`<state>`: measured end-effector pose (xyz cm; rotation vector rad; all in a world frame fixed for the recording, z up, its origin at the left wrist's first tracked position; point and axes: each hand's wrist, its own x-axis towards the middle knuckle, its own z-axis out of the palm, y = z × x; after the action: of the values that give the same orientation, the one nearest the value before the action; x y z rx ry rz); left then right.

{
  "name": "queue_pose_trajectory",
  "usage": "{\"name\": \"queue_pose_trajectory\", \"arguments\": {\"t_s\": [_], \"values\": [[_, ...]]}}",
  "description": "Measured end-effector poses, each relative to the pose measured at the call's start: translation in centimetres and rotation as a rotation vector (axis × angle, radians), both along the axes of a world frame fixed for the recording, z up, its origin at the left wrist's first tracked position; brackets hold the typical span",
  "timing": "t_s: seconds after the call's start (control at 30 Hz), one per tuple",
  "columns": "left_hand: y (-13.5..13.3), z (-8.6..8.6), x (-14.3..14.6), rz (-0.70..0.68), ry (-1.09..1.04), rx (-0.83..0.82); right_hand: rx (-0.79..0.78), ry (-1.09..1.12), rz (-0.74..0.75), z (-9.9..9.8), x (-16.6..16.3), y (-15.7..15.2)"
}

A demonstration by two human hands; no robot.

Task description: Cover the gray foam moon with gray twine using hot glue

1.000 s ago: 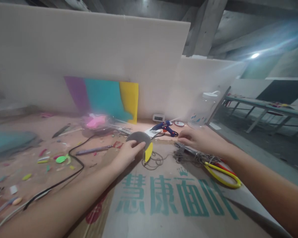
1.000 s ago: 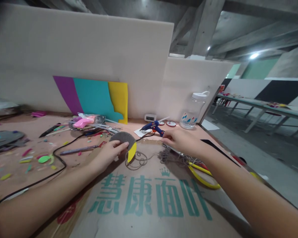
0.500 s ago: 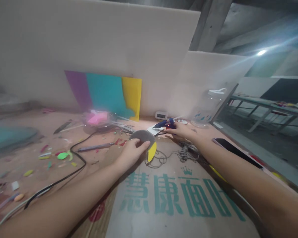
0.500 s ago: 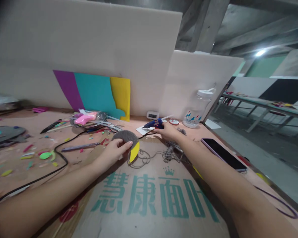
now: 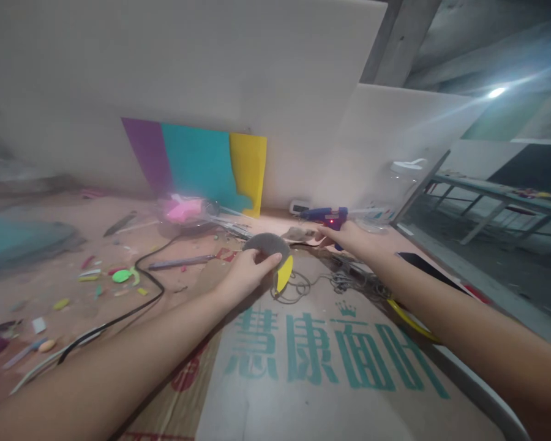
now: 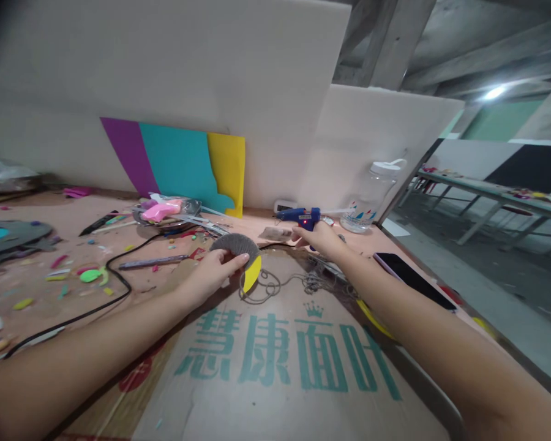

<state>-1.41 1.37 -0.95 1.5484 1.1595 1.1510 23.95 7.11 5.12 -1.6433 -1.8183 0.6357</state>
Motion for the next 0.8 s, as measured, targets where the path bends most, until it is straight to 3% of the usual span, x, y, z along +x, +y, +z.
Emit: {"name": "queue_pose_trajectory", "arguments": {"t_s": [0.27, 0.43, 0.63, 0.8], "values": [[0.5, -1.0, 0.0, 0.062, -0.03, -0.01, 0.032, 0.168, 0.055, -0.3, -0.2, -2.4], [0.2, -0.5, 0.0, 0.05, -0.035, -0.022, -0.124, 0.114, 0.109, 0.3, -1.6, -2.0], [0.1, -0.2, 0.1, 0.076, 0.027, -0.004, -0.278, 0.447, 0.195, -1.9, -3.0, -0.4], [0.4, -0.7, 0.0, 0.063, 0.022, 0.018, -0.162, 0.409, 0.196, -2.4, -3.0, 1.0]]}}
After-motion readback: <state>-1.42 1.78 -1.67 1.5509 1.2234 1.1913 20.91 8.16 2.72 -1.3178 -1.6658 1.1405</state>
